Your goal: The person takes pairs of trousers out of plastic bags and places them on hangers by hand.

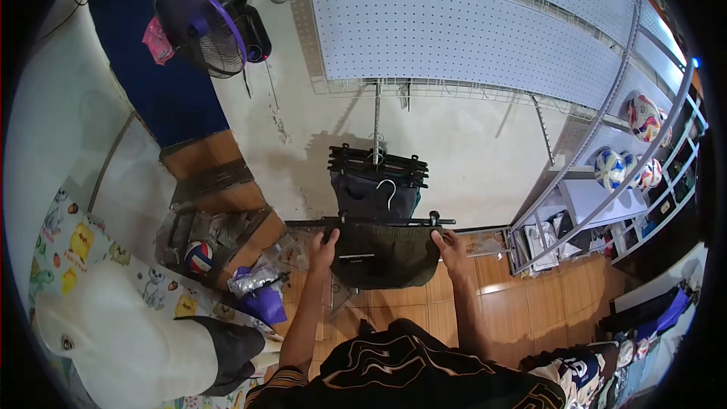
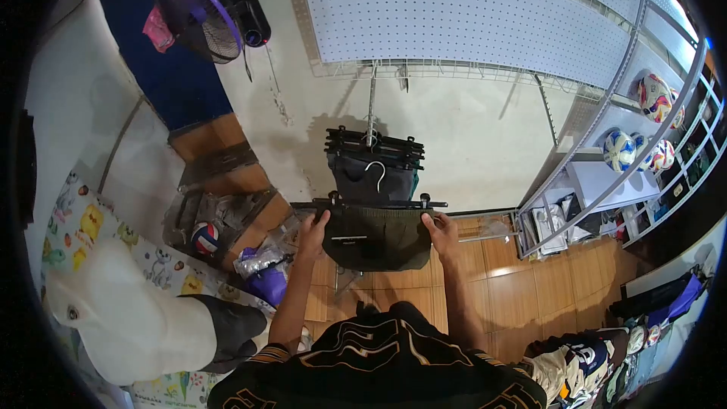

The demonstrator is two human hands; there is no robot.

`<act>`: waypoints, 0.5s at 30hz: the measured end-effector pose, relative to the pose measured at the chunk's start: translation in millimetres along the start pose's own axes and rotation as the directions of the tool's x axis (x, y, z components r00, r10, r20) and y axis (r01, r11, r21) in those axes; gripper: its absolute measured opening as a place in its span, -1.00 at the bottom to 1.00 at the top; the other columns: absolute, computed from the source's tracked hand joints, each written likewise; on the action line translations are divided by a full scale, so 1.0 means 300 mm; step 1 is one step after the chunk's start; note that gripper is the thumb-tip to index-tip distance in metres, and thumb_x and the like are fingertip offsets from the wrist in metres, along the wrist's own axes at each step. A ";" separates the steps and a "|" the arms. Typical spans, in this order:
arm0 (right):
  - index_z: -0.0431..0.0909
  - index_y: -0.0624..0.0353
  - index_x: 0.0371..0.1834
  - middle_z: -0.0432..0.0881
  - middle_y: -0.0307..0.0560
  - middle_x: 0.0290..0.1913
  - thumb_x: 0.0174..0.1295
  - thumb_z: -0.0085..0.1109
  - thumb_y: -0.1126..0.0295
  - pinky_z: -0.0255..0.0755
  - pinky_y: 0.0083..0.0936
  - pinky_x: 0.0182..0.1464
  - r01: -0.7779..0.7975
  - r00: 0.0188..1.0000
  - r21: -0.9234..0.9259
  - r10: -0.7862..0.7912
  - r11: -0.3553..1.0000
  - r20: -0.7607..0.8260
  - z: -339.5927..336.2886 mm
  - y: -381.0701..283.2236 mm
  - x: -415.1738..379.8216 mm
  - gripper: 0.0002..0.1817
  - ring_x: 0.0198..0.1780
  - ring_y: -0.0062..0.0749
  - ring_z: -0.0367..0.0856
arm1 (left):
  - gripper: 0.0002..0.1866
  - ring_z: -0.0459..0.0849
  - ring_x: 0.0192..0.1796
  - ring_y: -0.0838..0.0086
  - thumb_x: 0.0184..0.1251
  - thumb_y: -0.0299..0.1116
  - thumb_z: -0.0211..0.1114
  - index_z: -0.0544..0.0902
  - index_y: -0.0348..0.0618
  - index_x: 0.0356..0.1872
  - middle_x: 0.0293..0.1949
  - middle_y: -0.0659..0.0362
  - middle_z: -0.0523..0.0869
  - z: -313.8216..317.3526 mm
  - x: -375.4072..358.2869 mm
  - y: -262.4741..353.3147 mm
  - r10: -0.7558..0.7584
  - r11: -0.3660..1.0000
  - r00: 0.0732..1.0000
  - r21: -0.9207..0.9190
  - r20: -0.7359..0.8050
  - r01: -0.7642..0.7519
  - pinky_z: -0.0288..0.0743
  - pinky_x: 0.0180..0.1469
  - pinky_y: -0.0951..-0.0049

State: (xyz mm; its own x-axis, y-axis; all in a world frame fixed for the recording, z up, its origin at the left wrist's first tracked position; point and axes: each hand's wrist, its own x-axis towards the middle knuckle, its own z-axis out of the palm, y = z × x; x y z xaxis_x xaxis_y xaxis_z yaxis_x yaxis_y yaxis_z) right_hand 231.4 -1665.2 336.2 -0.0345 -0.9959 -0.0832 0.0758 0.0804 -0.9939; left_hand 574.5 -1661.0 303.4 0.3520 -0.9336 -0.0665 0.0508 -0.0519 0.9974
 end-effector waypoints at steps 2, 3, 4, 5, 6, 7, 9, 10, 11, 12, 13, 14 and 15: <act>0.59 0.42 0.03 0.72 -0.08 -0.15 0.31 0.32 0.13 0.48 -0.58 -0.04 0.001 1.000 0.010 -0.001 1.000 -0.001 0.027 0.044 0.098 -0.51 -0.10 -0.52 0.62 | -0.57 0.61 -0.07 0.52 0.38 -0.07 0.36 0.67 -0.30 -0.04 -0.11 0.18 0.72 0.008 0.083 -0.027 0.003 1.000 1.000 0.024 -0.005 -0.002 0.45 0.04 0.45; 0.59 0.44 0.03 0.72 -0.05 -0.17 0.30 0.33 0.10 0.48 -0.58 -0.06 0.017 1.000 0.019 -0.017 1.000 0.003 0.032 0.063 0.154 -0.47 -0.12 -0.52 0.62 | -0.56 0.61 -0.07 0.50 0.39 -0.06 0.35 0.67 -0.31 -0.04 -0.11 0.16 0.72 0.016 0.127 -0.030 -0.020 0.999 1.000 0.035 -0.002 0.020 0.45 0.04 0.44; 0.59 0.44 0.03 0.72 -0.05 -0.17 0.30 0.33 0.10 0.48 -0.58 -0.06 0.020 1.000 0.020 -0.020 1.000 0.006 0.045 0.056 0.201 -0.47 -0.12 -0.52 0.62 | -0.55 0.62 -0.06 0.49 0.39 -0.06 0.33 0.66 -0.32 -0.04 -0.11 0.15 0.72 0.027 0.179 -0.019 -0.036 0.998 0.999 0.048 0.001 0.035 0.45 0.03 0.43; 0.57 0.47 0.04 0.73 -0.01 -0.18 0.28 0.35 0.10 0.50 -0.58 -0.11 0.009 1.000 -0.024 -0.009 1.000 -0.017 0.059 0.050 0.239 -0.44 -0.16 -0.50 0.63 | -0.55 0.62 -0.06 0.49 0.39 -0.06 0.33 0.66 -0.32 -0.04 -0.11 0.15 0.72 0.043 0.222 0.016 -0.035 0.998 0.999 0.048 -0.003 0.035 0.45 0.03 0.43; 0.56 0.51 0.06 0.73 0.03 -0.20 0.26 0.38 0.11 0.52 -0.59 -0.17 -0.013 0.999 -0.069 0.010 0.998 -0.039 0.070 0.053 0.264 -0.41 -0.19 -0.49 0.64 | -0.54 0.62 -0.06 0.47 0.39 -0.05 0.33 0.65 -0.34 -0.04 -0.10 0.13 0.72 0.053 0.250 0.042 -0.033 0.992 0.999 0.119 -0.014 0.034 0.45 0.03 0.42; 0.55 0.52 0.07 0.73 0.07 -0.18 0.23 0.41 0.07 0.54 -0.58 -0.15 -0.024 1.000 -0.043 0.023 0.999 -0.014 0.079 0.039 0.289 -0.36 -0.18 -0.46 0.65 | -0.53 0.62 -0.05 0.45 0.39 -0.05 0.32 0.65 -0.36 -0.03 -0.09 0.11 0.73 0.053 0.253 0.044 -0.036 0.981 0.999 0.191 -0.028 0.041 0.45 0.02 0.41; 0.57 0.51 0.06 0.73 0.07 -0.18 0.23 0.40 0.05 0.53 -0.57 -0.12 -0.046 0.999 -0.086 0.045 0.995 -0.017 0.099 0.053 0.327 -0.36 -0.16 -0.46 0.65 | -0.51 0.63 -0.04 0.41 0.39 -0.04 0.32 0.64 -0.37 -0.02 -0.08 0.08 0.73 0.071 0.271 0.060 -0.047 0.973 0.996 0.221 -0.070 0.062 0.45 0.03 0.39; 0.58 0.50 0.06 0.73 0.07 -0.18 0.23 0.39 0.02 0.52 -0.57 -0.09 -0.054 0.998 -0.126 0.051 0.991 -0.027 0.109 0.051 0.358 -0.35 -0.14 -0.46 0.64 | -0.48 0.63 -0.02 0.38 0.39 -0.03 0.32 0.63 -0.39 0.00 -0.07 0.06 0.73 0.087 0.301 0.076 -0.044 0.967 0.994 0.247 -0.104 0.068 0.46 0.04 0.36; 0.57 0.49 0.07 0.73 0.07 -0.16 0.22 0.41 0.04 0.52 -0.54 -0.05 -0.053 0.998 -0.116 0.051 0.992 -0.022 0.119 0.056 0.370 -0.35 -0.11 -0.42 0.65 | -0.45 0.64 0.02 0.31 0.38 0.01 0.31 0.64 -0.36 0.05 -0.05 0.02 0.73 0.041 0.413 -0.106 -0.017 0.963 0.992 0.264 -0.123 0.050 0.46 0.08 0.32; 0.57 0.49 0.07 0.73 0.07 -0.16 0.22 0.41 0.04 0.52 -0.54 -0.05 -0.049 0.999 -0.113 0.048 0.992 -0.015 0.123 0.072 0.387 -0.35 -0.11 -0.42 0.65 | -0.45 0.64 0.02 0.31 0.38 0.01 0.31 0.64 -0.36 0.05 -0.05 0.02 0.73 0.037 0.435 -0.144 -0.012 0.963 0.991 0.266 -0.130 0.046 0.46 0.08 0.32; 0.58 0.49 0.07 0.73 0.08 -0.15 0.21 0.42 0.05 0.52 -0.53 -0.05 -0.057 0.998 -0.082 0.058 0.995 0.009 0.127 0.097 0.400 -0.36 -0.10 -0.41 0.65 | -0.45 0.65 0.04 0.29 0.37 0.03 0.31 0.65 -0.33 0.06 -0.04 0.02 0.73 0.031 0.446 -0.168 -0.034 0.964 0.992 0.259 -0.122 0.065 0.46 0.10 0.31; 0.58 0.48 0.07 0.73 0.09 -0.13 0.20 0.43 0.06 0.52 -0.52 -0.04 -0.067 0.997 -0.053 0.069 0.996 0.035 0.130 0.117 0.410 -0.36 -0.09 -0.40 0.65 | -0.45 0.65 0.06 0.27 0.37 0.04 0.31 0.65 -0.30 0.08 -0.03 0.01 0.73 0.027 0.453 -0.176 -0.058 0.964 0.992 0.252 -0.116 0.085 0.45 0.11 0.30; 0.55 0.46 0.11 0.71 0.09 -0.07 0.22 0.42 0.09 0.50 -0.51 0.02 -0.100 0.993 -0.070 0.104 0.993 0.059 0.124 0.134 0.418 -0.37 -0.04 -0.41 0.63 | -0.45 0.65 0.06 0.27 0.37 0.04 0.31 0.65 -0.30 0.08 -0.03 0.01 0.73 0.027 0.461 -0.183 -0.055 0.964 0.990 0.252 -0.126 0.086 0.45 0.11 0.30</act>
State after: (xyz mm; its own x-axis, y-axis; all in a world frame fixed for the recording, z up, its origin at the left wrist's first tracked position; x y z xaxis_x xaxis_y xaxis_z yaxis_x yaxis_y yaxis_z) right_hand 267.3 -1788.3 288.5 0.0323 -0.9829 -0.1814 0.0089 0.1818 -0.9833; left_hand 612.9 -1790.3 239.7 0.4636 -0.8772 -0.1248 -0.1561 -0.2195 0.9630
